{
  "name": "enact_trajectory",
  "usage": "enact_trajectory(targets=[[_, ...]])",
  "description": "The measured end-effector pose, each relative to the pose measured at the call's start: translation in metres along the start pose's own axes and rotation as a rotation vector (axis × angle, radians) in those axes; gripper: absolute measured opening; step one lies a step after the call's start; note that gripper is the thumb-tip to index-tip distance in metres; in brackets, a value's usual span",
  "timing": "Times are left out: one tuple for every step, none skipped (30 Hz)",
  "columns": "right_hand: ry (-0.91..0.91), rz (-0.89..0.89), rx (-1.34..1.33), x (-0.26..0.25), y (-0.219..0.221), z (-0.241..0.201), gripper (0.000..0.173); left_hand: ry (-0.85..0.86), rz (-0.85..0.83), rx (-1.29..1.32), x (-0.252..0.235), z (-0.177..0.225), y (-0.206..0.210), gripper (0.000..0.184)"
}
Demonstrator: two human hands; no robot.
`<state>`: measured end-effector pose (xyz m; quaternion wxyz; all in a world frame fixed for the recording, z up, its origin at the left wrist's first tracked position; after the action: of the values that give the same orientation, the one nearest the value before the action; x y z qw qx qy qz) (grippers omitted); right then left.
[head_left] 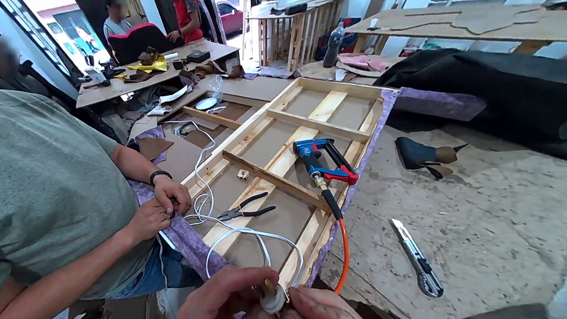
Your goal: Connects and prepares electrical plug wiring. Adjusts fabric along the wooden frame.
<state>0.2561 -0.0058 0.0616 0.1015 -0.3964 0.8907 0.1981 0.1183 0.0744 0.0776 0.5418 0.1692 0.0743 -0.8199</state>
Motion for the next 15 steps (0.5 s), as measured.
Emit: enact_trajectory(targets=[[0.004, 0.007, 0.004, 0.0, 0.0, 0.001, 0.012, -0.026, 0.003, 0.03, 0.0, -0.003, 0.0, 0.031], [0.005, 0.018, 0.009, 0.0, -0.001, 0.002, 0.012, -0.046, 0.005, 0.048, -0.001, -0.006, 0.001, 0.032], [0.003, 0.027, 0.016, 0.0, -0.001, 0.003, 0.012, -0.063, 0.009, 0.059, 0.0, -0.008, 0.001, 0.032], [-0.003, 0.034, 0.026, 0.0, -0.002, 0.003, 0.011, -0.074, 0.012, 0.065, 0.0, -0.009, 0.001, 0.033], [-0.015, 0.044, 0.039, -0.001, -0.002, 0.003, 0.01, -0.074, 0.014, 0.063, 0.0, -0.01, 0.001, 0.033], [-0.028, 0.053, 0.054, -0.001, -0.003, 0.003, 0.01, -0.06, 0.015, 0.047, 0.0, -0.009, 0.002, 0.034], [-0.04, 0.06, 0.071, -0.001, -0.003, 0.003, 0.009, -0.031, 0.014, 0.012, 0.0, -0.007, 0.002, 0.034], [-0.053, 0.062, 0.092, -0.001, -0.004, 0.002, 0.008, 0.008, 0.01, -0.038, 0.0, -0.005, 0.002, 0.033], [-0.065, 0.061, 0.112, -0.002, -0.004, 0.002, 0.007, 0.05, 0.005, -0.095, 0.001, -0.002, 0.003, 0.032], [-0.076, 0.062, 0.132, -0.002, -0.004, 0.001, 0.007, 0.09, 0.005, -0.146, 0.001, 0.0, 0.004, 0.031], [-0.083, 0.064, 0.148, -0.002, -0.004, 0.002, 0.007, 0.117, 0.008, -0.186, 0.002, 0.002, 0.004, 0.03], [-0.09, 0.072, 0.161, -0.002, -0.004, 0.002, 0.007, 0.134, 0.018, -0.216, 0.003, 0.002, 0.004, 0.029], [-0.101, 0.079, 0.173, -0.002, -0.003, 0.002, 0.007, 0.139, 0.032, -0.232, 0.003, 0.001, 0.004, 0.029], [-0.111, 0.087, 0.186, -0.003, -0.002, 0.002, 0.007, 0.133, 0.044, -0.233, 0.003, 0.0, 0.003, 0.029], [-0.114, 0.09, 0.194, -0.003, -0.002, 0.002, 0.007, 0.123, 0.051, -0.226, 0.003, -0.001, 0.002, 0.03]])
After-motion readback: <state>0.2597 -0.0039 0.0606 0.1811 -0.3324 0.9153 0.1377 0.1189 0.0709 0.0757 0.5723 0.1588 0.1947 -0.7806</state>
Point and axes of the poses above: each hand's wrist, its own x-axis away from the middle knuckle, its own y-axis out of the palm, z = x × y, the point moved 10 cm from there along -x, towards the middle knuckle, and after that the axes turned 9 degrees about z, right-handed, at the moved point
